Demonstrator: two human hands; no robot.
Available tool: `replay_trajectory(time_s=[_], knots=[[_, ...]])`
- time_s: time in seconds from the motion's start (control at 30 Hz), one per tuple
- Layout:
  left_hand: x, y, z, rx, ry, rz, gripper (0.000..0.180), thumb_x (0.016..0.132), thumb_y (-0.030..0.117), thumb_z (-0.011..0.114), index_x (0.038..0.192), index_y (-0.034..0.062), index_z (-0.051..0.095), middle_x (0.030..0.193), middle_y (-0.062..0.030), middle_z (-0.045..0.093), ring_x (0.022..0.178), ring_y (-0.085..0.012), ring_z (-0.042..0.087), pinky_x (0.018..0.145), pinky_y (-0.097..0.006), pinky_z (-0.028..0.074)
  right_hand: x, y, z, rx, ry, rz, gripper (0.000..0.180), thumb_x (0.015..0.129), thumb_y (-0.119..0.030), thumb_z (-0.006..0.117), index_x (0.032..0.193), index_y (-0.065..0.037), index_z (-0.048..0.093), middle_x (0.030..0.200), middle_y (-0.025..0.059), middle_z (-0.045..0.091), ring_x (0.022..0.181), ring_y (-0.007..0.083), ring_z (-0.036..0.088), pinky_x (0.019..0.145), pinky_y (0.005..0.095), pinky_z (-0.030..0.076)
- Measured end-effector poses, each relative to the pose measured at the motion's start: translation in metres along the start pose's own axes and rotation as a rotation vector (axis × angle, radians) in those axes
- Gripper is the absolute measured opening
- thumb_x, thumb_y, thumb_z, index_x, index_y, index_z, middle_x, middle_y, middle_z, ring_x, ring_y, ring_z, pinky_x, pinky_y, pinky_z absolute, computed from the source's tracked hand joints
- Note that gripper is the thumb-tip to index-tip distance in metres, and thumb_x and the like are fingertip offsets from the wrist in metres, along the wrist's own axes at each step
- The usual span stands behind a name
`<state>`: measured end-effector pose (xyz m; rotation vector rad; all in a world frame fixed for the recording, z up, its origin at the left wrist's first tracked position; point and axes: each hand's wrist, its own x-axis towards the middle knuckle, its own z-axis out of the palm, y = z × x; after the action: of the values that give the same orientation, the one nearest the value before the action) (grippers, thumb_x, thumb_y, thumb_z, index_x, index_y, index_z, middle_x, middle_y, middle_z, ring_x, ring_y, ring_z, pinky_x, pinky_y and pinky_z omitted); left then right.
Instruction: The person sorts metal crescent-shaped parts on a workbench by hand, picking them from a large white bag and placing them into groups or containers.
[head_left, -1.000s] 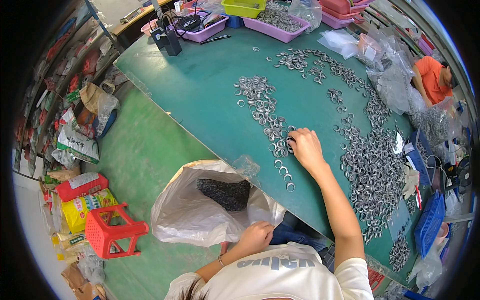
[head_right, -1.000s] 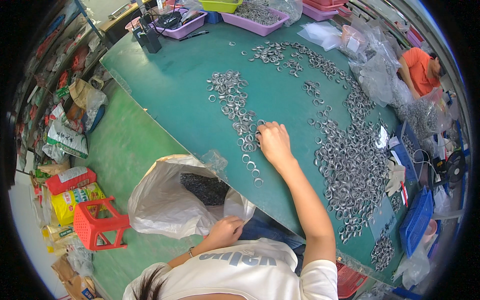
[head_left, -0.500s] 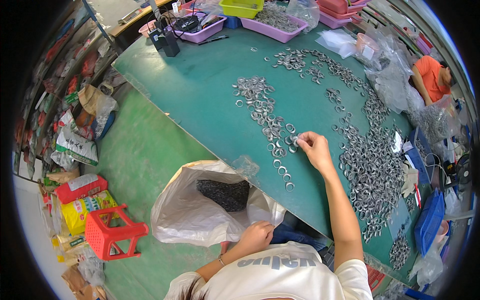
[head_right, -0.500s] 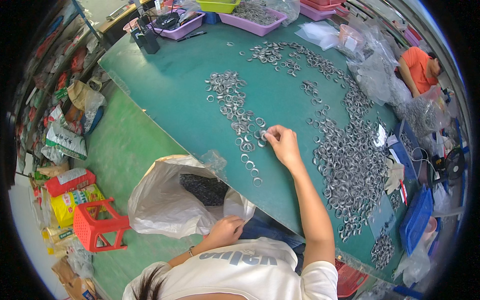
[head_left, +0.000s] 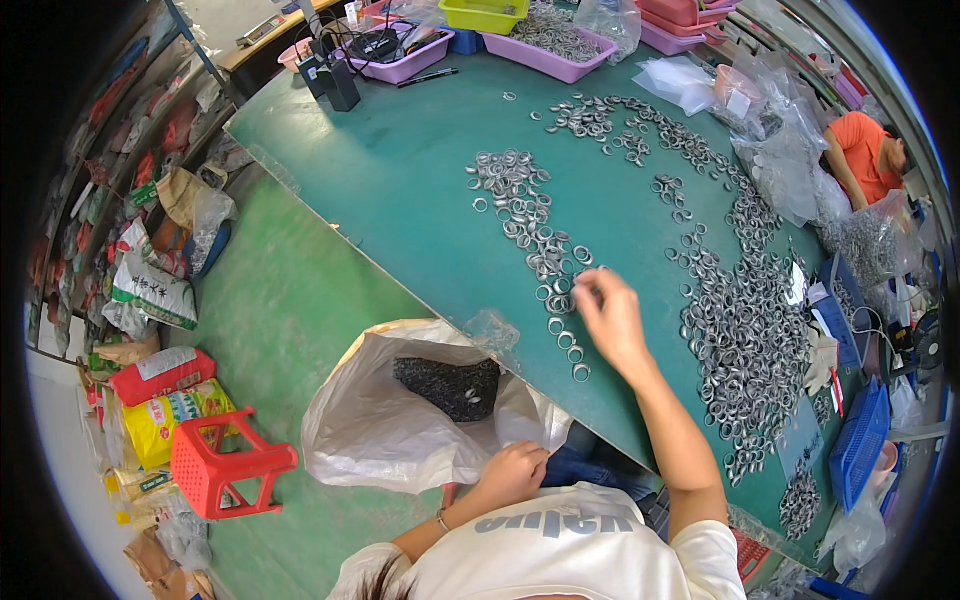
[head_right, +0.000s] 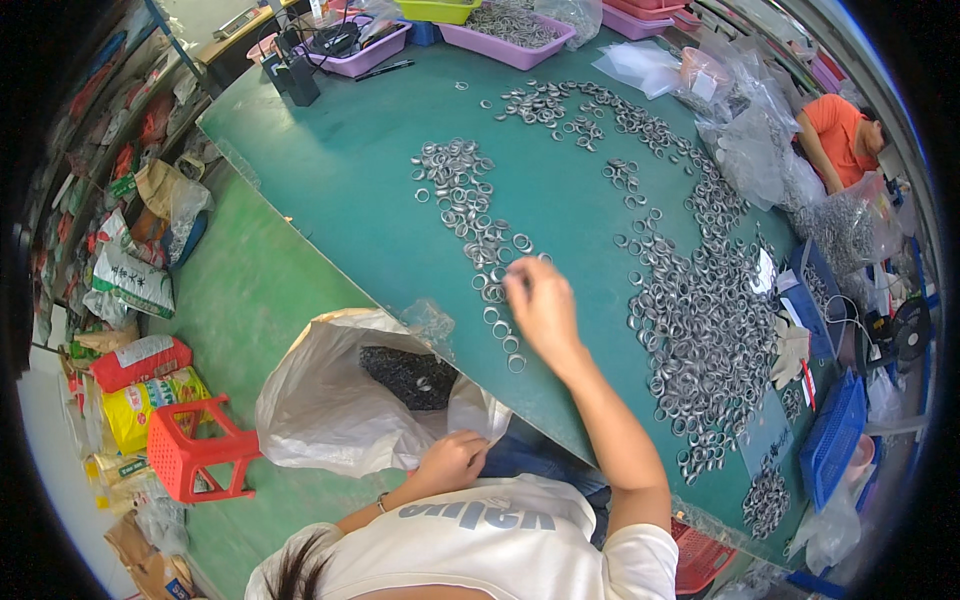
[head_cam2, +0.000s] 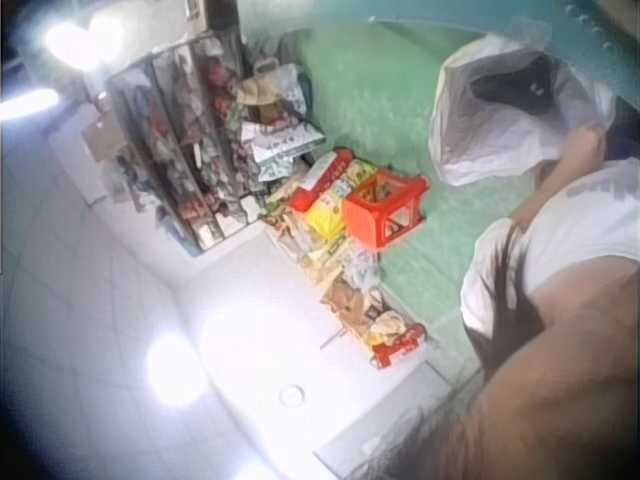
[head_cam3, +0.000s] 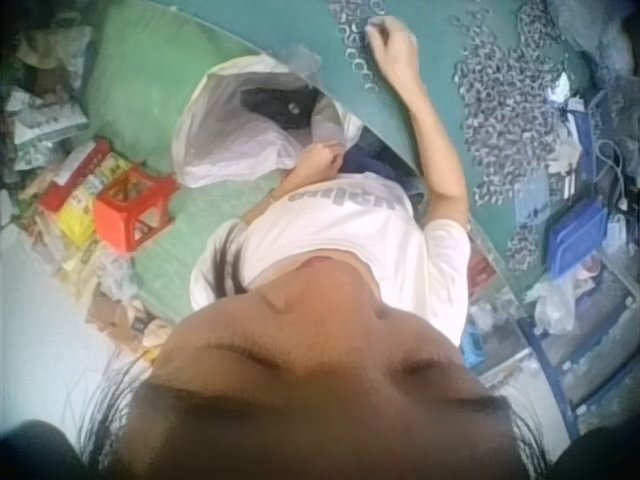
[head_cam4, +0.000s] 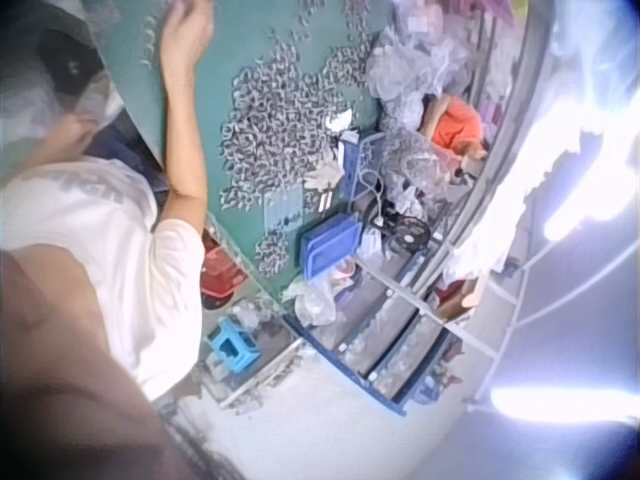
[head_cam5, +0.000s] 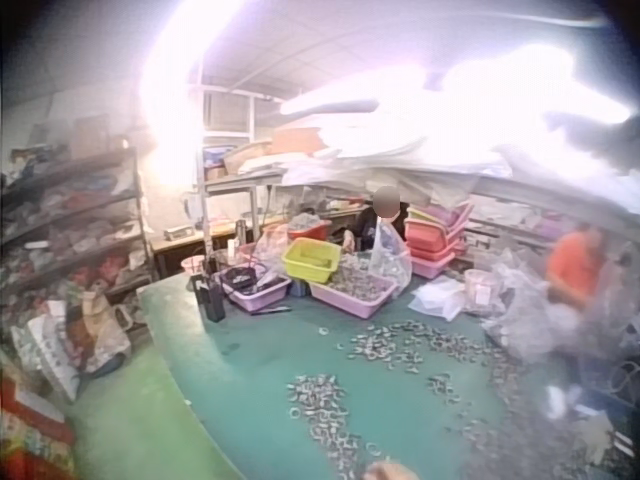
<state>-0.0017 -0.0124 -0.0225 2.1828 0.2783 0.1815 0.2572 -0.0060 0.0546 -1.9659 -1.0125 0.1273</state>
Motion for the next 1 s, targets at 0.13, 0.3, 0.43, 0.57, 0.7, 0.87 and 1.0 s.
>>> replay_trajectory(time_s=[0.13, 0.3, 0.43, 0.57, 0.7, 0.87, 1.0], knots=[[0.002, 0.000, 0.000, 0.014, -0.042, 0.002, 0.009, 0.078, 0.005, 0.060, 0.083, -0.0007, 0.065, 0.082, -0.0150, 0.063, 0.079, -0.0335, 0.061, 0.071, -0.042, 0.051, 0.010, 0.033, 0.008, -0.426, 0.096, -0.051, 0.017, 0.080, -0.017, 0.072, 0.086, -0.004, 0.064, 0.092, 0.0127, 0.057, 0.092, 0.0311, 0.055, 0.079, 0.0406, 0.044], [0.000, -0.001, 0.001, 0.008, -0.018, -0.001, 0.009, 0.079, 0.006, 0.058, 0.082, 0.0003, 0.064, 0.081, -0.0149, 0.062, 0.080, -0.0335, 0.061, 0.072, -0.043, 0.051, 0.017, 0.036, 0.007, -0.289, -0.041, 0.027, 0.017, 0.077, -0.017, 0.075, 0.082, -0.004, 0.065, 0.091, 0.0112, 0.056, 0.095, 0.0301, 0.053, 0.082, 0.0402, 0.043], [0.002, 0.002, -0.002, 0.019, -0.019, -0.001, 0.009, 0.077, 0.005, 0.061, 0.083, -0.0010, 0.065, 0.082, -0.0151, 0.063, 0.078, -0.0338, 0.061, 0.070, -0.042, 0.052, 0.013, 0.038, 0.001, -0.244, -0.030, 0.077, 0.013, 0.078, -0.009, 0.072, 0.082, 0.000, 0.064, 0.093, 0.0129, 0.057, 0.093, 0.0297, 0.054, 0.083, 0.0390, 0.044], [0.002, 0.001, -0.002, 0.007, -0.027, -0.004, 0.009, 0.078, 0.005, 0.061, 0.083, -0.0009, 0.065, 0.082, -0.0153, 0.063, 0.078, -0.0340, 0.061, 0.070, -0.042, 0.051, 0.011, 0.030, -0.003, -0.205, 0.008, 0.071, 0.011, 0.080, -0.005, 0.069, 0.087, 0.001, 0.063, 0.086, 0.0127, 0.059, 0.089, 0.0293, 0.056, 0.078, 0.0392, 0.045], [0.003, 0.002, -0.001, 0.009, -0.031, -0.005, 0.009, 0.078, 0.005, 0.061, 0.083, -0.0009, 0.065, 0.081, -0.0156, 0.062, 0.077, -0.0340, 0.061, 0.069, -0.043, 0.051, 0.017, 0.039, -0.002, -0.275, 0.022, 0.000, 0.010, 0.081, -0.003, 0.064, 0.091, -0.001, 0.062, 0.084, 0.0125, 0.063, 0.088, 0.0306, 0.058, 0.077, 0.0413, 0.044], [0.002, 0.000, -0.001, 0.022, -0.032, -0.001, 0.009, 0.078, 0.005, 0.061, 0.083, -0.0016, 0.065, 0.080, -0.0155, 0.062, 0.077, -0.0338, 0.060, 0.069, -0.042, 0.051, 0.025, 0.041, -0.003, -0.407, -0.084, -0.017, 0.010, 0.082, -0.005, 0.061, 0.092, -0.004, 0.062, 0.089, 0.0123, 0.065, 0.091, 0.0307, 0.059, 0.079, 0.0431, 0.043], [0.001, -0.002, 0.000, 0.017, -0.043, -0.009, 0.010, 0.078, 0.005, 0.061, 0.083, -0.0022, 0.065, 0.081, -0.0155, 0.062, 0.078, -0.0340, 0.060, 0.069, -0.042, 0.051, 0.038, 0.037, -0.007, -0.226, -0.006, 0.055, 0.019, 0.080, -0.005, 0.061, 0.098, -0.004, 0.063, 0.087, 0.0141, 0.065, 0.087, 0.0333, 0.061, 0.081, 0.0442, 0.044]])
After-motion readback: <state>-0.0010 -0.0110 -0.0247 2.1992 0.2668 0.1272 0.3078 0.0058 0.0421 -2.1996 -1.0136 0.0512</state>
